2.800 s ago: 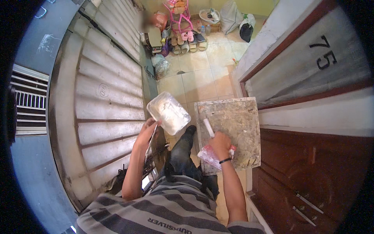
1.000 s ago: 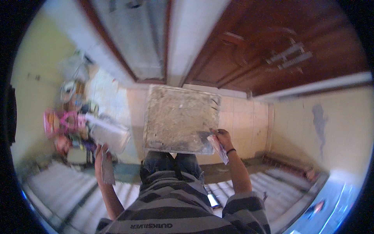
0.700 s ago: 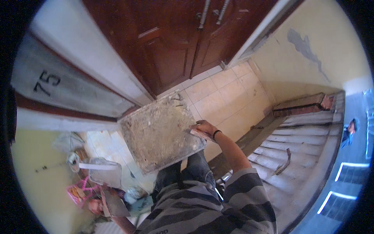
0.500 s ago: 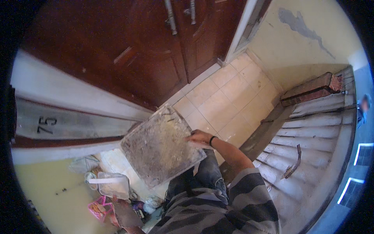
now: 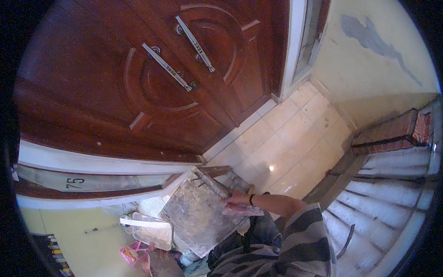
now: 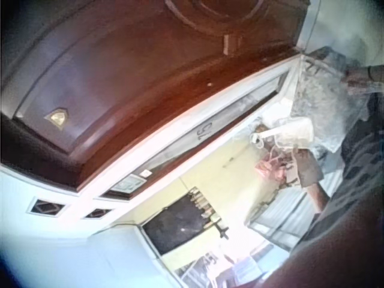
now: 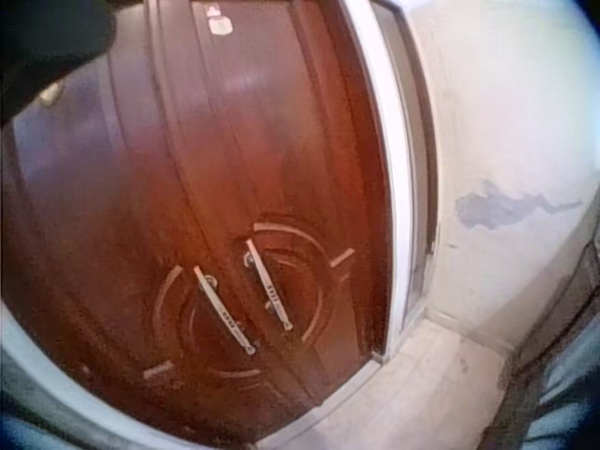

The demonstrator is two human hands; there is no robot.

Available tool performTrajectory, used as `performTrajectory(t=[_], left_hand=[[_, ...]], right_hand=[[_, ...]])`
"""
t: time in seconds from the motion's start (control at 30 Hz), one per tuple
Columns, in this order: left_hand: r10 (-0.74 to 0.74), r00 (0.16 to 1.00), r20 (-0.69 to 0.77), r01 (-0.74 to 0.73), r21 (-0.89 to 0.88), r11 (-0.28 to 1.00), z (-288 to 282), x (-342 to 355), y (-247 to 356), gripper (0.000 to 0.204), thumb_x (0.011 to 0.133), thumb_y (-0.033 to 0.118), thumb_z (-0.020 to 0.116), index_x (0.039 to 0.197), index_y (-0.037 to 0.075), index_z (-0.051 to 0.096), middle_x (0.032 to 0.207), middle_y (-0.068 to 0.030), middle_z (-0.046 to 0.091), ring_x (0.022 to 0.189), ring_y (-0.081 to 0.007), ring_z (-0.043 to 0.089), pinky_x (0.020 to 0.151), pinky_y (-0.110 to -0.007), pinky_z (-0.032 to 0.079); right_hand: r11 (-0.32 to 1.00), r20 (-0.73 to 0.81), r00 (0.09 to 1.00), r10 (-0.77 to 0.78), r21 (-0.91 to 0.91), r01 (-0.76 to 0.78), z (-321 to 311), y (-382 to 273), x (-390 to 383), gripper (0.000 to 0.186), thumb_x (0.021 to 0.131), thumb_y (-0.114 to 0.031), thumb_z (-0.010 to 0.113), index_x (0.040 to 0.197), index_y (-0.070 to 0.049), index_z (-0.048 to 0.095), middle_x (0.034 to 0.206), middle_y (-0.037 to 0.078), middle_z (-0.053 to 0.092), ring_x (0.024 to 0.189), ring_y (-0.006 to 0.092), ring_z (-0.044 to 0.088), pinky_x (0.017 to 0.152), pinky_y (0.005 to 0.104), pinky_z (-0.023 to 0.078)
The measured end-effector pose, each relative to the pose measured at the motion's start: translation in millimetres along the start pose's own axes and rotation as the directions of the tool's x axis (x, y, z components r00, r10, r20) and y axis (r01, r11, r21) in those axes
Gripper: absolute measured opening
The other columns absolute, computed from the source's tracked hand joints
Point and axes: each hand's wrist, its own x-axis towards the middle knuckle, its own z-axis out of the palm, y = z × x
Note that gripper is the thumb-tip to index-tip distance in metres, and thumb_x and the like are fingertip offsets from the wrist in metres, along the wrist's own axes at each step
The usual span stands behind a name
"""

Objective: The person loads wall putty onto scrapers, works the putty between the blades, and applies it to the wall using a scraper.

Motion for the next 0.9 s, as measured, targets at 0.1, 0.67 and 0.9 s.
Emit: performTrajectory(t=[0.1,0.67,0.9], left_hand=[[-0.025,1.000,-0.010,0.024,-0.027,0.999,10.2,-7.6,-3.8,0.035,0.100,0.027,0.066,0.122,0.003,0.056,0.100,-0.0059,0.061,0.096,-0.0166,0.060,0.087,-0.031,0.049],[-0.234,0.955,0.181,0.243,-0.032,0.969,-39.6,49.2,0.9,0.042,0.093,0.014,0.072,0.132,0.005,0.059,0.085,0.0019,0.066,0.057,-0.0033,0.047,0.050,-0.023,0.034],[-0.376,0.887,0.268,0.318,0.235,0.919,-8.2,162.8,38.2,0.057,0.089,0.014,0.076,0.142,0.008,0.055,0.080,0.0037,0.063,0.057,-0.0052,0.045,0.054,-0.022,0.033]], right_hand=[[0.996,0.057,0.996,-0.069,0.053,0.066,-33.4,7.2,1.8,0.057,0.088,-0.063,0.073,0.074,-0.008,0.073,0.070,0.004,0.068,0.063,0.0134,0.062,0.064,0.0364,0.051],[0.993,-0.400,0.914,0.066,0.119,-0.020,-274.3,13.2,-188.5,0.036,0.094,-0.025,0.074,0.120,-0.001,0.069,0.108,0.005,0.072,0.101,0.0181,0.065,0.093,0.0350,0.049],[0.648,-0.842,0.529,-0.105,-0.462,-0.606,-255.1,-56.5,-182.4,0.057,0.087,-0.047,0.075,0.121,-0.002,0.067,0.103,0.020,0.075,0.100,0.0326,0.072,0.087,0.0429,0.056]])
